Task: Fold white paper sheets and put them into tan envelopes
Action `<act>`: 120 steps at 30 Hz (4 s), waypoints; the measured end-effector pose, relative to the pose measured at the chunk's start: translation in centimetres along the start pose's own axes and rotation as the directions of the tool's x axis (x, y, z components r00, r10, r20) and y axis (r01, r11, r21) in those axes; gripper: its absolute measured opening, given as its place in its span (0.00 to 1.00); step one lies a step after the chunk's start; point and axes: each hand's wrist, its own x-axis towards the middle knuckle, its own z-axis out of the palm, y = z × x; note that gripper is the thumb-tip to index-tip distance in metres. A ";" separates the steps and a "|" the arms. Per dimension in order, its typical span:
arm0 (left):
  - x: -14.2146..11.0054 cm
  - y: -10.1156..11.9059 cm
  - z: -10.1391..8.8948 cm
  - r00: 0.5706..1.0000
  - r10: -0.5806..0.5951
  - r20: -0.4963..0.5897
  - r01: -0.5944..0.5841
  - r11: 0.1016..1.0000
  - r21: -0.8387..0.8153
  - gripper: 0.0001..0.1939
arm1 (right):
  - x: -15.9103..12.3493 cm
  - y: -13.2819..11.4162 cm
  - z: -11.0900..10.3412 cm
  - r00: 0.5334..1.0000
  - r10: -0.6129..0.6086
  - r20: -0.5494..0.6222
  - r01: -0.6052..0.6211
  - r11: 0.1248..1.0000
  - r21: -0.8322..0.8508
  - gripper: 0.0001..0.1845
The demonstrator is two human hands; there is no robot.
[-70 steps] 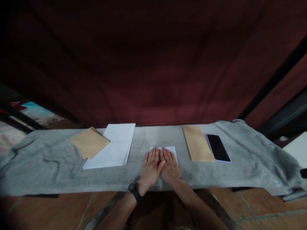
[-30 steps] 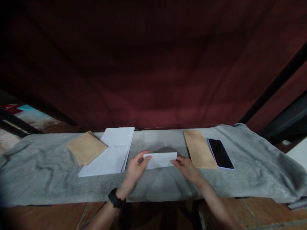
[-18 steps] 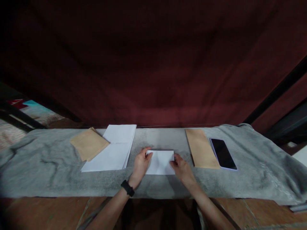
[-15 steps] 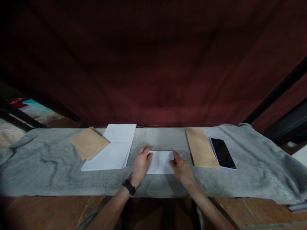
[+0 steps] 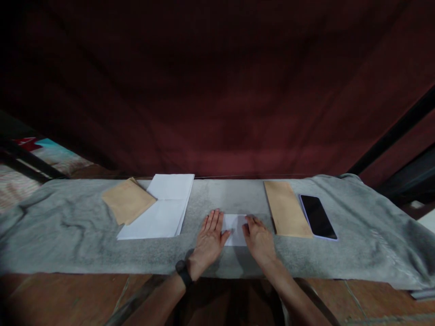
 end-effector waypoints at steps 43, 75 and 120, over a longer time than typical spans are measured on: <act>-2.3 -2.3 -1.7 0.999 0.033 0.023 -0.033 0.999 0.022 0.41 | -2.5 -0.4 3.8 0.933 -0.318 -0.168 0.284 0.938 -0.197 0.33; -2.2 -2.3 -1.8 0.994 0.041 0.104 -0.043 0.999 0.014 0.40 | -3.5 -3.6 4.1 0.908 -0.407 -0.095 0.398 0.912 -0.104 0.31; -2.1 -0.7 -1.0 0.993 0.114 -0.013 -0.114 0.986 -0.118 0.39 | -3.8 -2.2 4.1 0.909 -0.389 -0.152 0.340 0.901 -0.269 0.36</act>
